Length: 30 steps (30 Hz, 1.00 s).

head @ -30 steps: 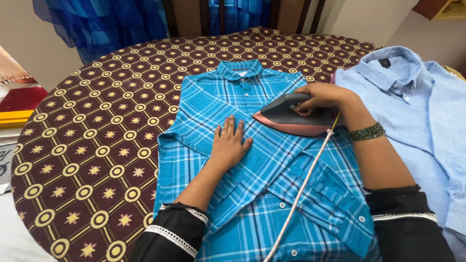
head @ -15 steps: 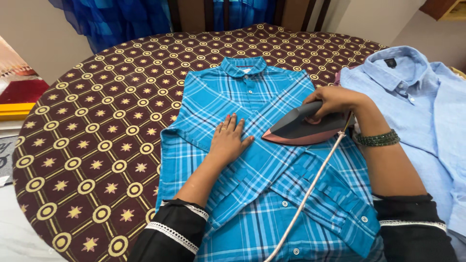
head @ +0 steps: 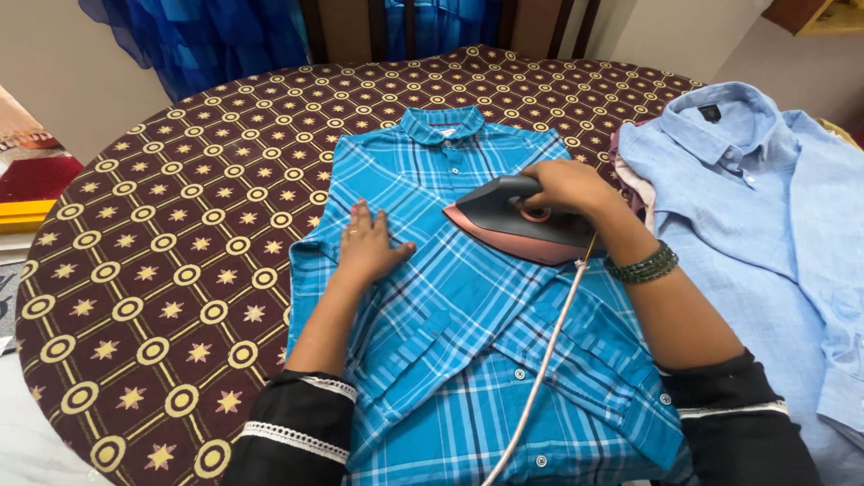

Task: The person irons a blue plaid shirt laid out on a round table. They use an electric iron to smooth the sleeves and body of the shirt, adjusting the fabric with one hand while moving the iron with the other.

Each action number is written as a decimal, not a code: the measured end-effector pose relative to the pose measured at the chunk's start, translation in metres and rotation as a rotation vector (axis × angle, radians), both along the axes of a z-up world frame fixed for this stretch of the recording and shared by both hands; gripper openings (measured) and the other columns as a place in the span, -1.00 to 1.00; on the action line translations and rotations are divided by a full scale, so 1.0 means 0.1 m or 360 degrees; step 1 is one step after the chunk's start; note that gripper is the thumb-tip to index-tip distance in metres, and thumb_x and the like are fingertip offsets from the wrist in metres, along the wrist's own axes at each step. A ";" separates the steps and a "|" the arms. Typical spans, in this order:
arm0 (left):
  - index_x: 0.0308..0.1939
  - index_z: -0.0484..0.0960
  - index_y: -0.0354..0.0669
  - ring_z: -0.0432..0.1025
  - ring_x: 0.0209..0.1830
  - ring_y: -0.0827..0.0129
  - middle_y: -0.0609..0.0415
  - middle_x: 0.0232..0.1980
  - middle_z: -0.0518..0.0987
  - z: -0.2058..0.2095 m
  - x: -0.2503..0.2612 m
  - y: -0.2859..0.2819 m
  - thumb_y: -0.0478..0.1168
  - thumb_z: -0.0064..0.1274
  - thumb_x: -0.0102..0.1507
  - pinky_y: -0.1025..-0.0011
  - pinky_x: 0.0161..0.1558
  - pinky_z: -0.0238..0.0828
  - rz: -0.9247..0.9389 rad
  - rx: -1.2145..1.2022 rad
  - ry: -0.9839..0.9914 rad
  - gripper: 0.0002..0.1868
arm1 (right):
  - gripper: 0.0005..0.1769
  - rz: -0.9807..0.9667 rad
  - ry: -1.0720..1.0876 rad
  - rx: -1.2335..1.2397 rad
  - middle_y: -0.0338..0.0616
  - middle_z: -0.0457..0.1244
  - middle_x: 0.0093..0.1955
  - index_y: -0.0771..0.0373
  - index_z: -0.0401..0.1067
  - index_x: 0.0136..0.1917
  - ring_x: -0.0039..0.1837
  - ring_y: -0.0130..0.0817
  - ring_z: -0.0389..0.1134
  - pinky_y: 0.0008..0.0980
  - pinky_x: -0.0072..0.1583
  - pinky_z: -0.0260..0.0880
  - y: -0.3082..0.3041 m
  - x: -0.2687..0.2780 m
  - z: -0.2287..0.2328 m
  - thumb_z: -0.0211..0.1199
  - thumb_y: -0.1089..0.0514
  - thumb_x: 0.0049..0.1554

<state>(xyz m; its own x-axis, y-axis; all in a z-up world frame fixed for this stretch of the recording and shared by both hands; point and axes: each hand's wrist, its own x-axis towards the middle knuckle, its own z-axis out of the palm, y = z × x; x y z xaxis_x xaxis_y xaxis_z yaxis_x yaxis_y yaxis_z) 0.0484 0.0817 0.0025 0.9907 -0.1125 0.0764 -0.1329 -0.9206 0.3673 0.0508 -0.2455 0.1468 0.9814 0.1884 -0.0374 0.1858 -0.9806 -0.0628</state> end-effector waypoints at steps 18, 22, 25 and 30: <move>0.60 -0.08 -0.22 -0.43 0.70 0.09 -0.20 0.68 -0.21 0.05 0.03 0.36 0.58 -0.22 0.21 -0.20 0.52 -0.62 0.0373 0.0185 0.0093 0.19 | -0.26 0.0150 0.0437 0.0182 0.00 0.41 -0.14 0.12 0.41 0.29 -0.11 -0.10 0.48 -0.13 -0.09 0.46 0.66 0.14 0.11 0.35 -0.35 0.02; 0.61 -0.08 -0.14 -0.42 0.69 0.03 -0.20 0.68 -0.24 0.08 -0.02 0.40 0.57 -0.27 0.23 -0.33 0.46 -0.60 0.0428 0.0101 0.0096 0.14 | -0.12 0.0313 0.0349 0.0208 0.03 0.35 -0.16 0.25 0.18 0.42 -0.21 -0.18 0.41 -0.18 -0.18 0.46 0.99 0.18 0.10 0.34 -0.34 0.09; 0.61 -0.08 -0.13 -0.42 0.69 0.01 -0.22 0.68 -0.23 0.07 -0.03 0.39 0.56 -0.27 0.23 -0.41 0.42 -0.62 0.0434 0.0112 0.0116 0.12 | -0.12 0.0150 0.0567 0.0291 0.14 0.38 -0.21 0.28 0.06 0.50 -0.32 -0.11 0.42 -0.13 -0.25 0.46 1.17 0.22 0.11 0.21 -0.27 0.14; 0.57 0.02 -0.25 -0.40 0.68 0.00 -0.26 0.66 -0.20 -0.02 -0.01 0.35 0.43 -0.26 0.30 -0.46 0.39 -0.68 0.0403 0.0228 -0.0072 0.01 | -0.11 0.0096 0.0501 0.0259 0.21 0.40 -0.13 0.35 -0.02 0.54 -0.21 -0.02 0.48 -0.09 -0.14 0.51 1.31 0.50 -0.02 0.17 -0.24 0.19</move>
